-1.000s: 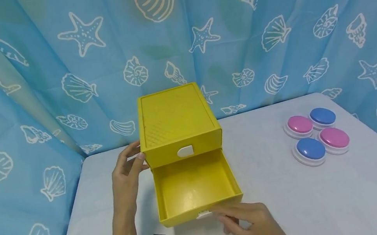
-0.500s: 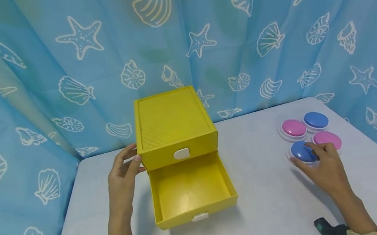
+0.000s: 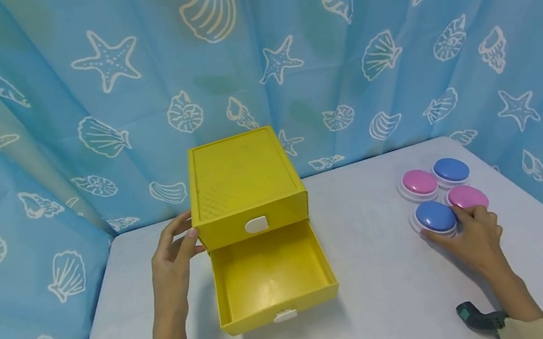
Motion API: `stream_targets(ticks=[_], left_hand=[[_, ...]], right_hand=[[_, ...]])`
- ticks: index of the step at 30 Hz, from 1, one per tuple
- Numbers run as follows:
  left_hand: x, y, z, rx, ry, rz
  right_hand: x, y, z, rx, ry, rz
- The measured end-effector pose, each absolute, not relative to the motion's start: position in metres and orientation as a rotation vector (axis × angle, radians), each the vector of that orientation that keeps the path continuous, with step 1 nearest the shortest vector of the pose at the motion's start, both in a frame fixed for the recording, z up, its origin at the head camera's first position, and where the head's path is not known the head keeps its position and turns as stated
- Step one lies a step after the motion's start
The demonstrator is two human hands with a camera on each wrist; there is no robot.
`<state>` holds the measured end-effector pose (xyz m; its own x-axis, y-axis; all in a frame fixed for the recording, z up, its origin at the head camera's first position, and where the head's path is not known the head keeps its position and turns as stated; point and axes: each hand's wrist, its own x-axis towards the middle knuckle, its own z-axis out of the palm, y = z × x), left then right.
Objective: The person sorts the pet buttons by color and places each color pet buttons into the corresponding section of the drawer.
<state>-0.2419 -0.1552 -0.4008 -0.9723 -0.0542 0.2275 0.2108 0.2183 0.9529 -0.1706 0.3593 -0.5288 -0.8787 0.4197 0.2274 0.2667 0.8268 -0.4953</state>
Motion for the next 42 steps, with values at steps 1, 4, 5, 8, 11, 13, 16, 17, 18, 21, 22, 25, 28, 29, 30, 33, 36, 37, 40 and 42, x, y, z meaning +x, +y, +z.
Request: stream_targets(ticks=[1, 4, 5, 8, 11, 13, 16, 17, 18, 21, 22, 25, 28, 29, 30, 33, 36, 37, 40, 42], left_hand=[[-0.242, -0.155, -0.401, -0.152, -2.273, -1.84], [-0.241, -0.156, -0.398, -0.172, -2.262, -1.856], [-0.24, -0.156, -0.397, -0.184, -2.261, -1.86], [-0.235, -0.155, -0.39, -0.207, -2.255, -1.875], [-0.23, -0.153, -0.383, -0.221, -2.259, -1.877], [-0.229, -0.152, -0.38, -0.23, -2.259, -1.878], [-0.227, -0.15, -0.377, -0.235, -2.267, -1.868], [-0.227, -0.15, -0.376, -0.239, -2.266, -1.869], [-0.227, -0.15, -0.375, -0.24, -2.266, -1.87], [-0.227, -0.15, -0.374, -0.244, -2.268, -1.871], [-0.227, -0.15, -0.374, -0.243, -2.269, -1.874], [-0.227, -0.151, -0.375, -0.233, -2.271, -1.878], [-0.226, -0.151, -0.376, -0.216, -2.271, -1.882], [-0.226, -0.151, -0.376, -0.214, -2.269, -1.884], [-0.225, -0.151, -0.377, -0.213, -2.269, -1.883], [-0.226, -0.15, -0.379, -0.219, -2.266, -1.888], [-0.227, -0.15, -0.38, -0.234, -2.268, -1.893], [-0.227, -0.15, -0.379, -0.237, -2.268, -1.895], [-0.227, -0.152, -0.378, -0.238, -2.268, -1.887], [-0.228, -0.153, -0.377, -0.238, -2.261, -1.883]], right_hand=[[-0.171, 0.358, -0.528, -0.534, -2.68, 0.673], [-0.168, 0.352, -0.526, -0.571, -2.668, 0.725], [-0.167, 0.349, -0.524, -0.58, -2.659, 0.744], [-0.164, 0.337, -0.518, -0.597, -2.647, 0.793], [-0.161, 0.323, -0.506, -0.591, -2.643, 0.813], [-0.16, 0.312, -0.499, -0.561, -2.635, 0.819], [-0.158, 0.295, -0.488, -0.492, -2.623, 0.838], [-0.158, 0.289, -0.485, -0.465, -2.62, 0.847], [-0.158, 0.282, -0.482, -0.438, -2.617, 0.856], [-0.156, 0.263, -0.471, -0.368, -2.616, 0.872], [-0.155, 0.256, -0.467, -0.346, -2.611, 0.885], [-0.152, 0.237, -0.453, -0.271, -2.593, 0.904], [-0.148, 0.218, -0.438, -0.193, -2.576, 0.925], [-0.147, 0.213, -0.433, -0.167, -2.573, 0.927], [-0.145, 0.207, -0.429, -0.143, -2.572, 0.938], [-0.143, 0.192, -0.419, -0.07, -2.58, 0.966], [-0.142, 0.178, -0.413, -0.011, -2.578, 0.992], [-0.142, 0.173, -0.412, 0.004, -2.576, 1.001], [-0.143, 0.16, -0.409, 0.037, -2.573, 1.028], [-0.144, 0.152, -0.407, 0.056, -2.569, 1.053]])
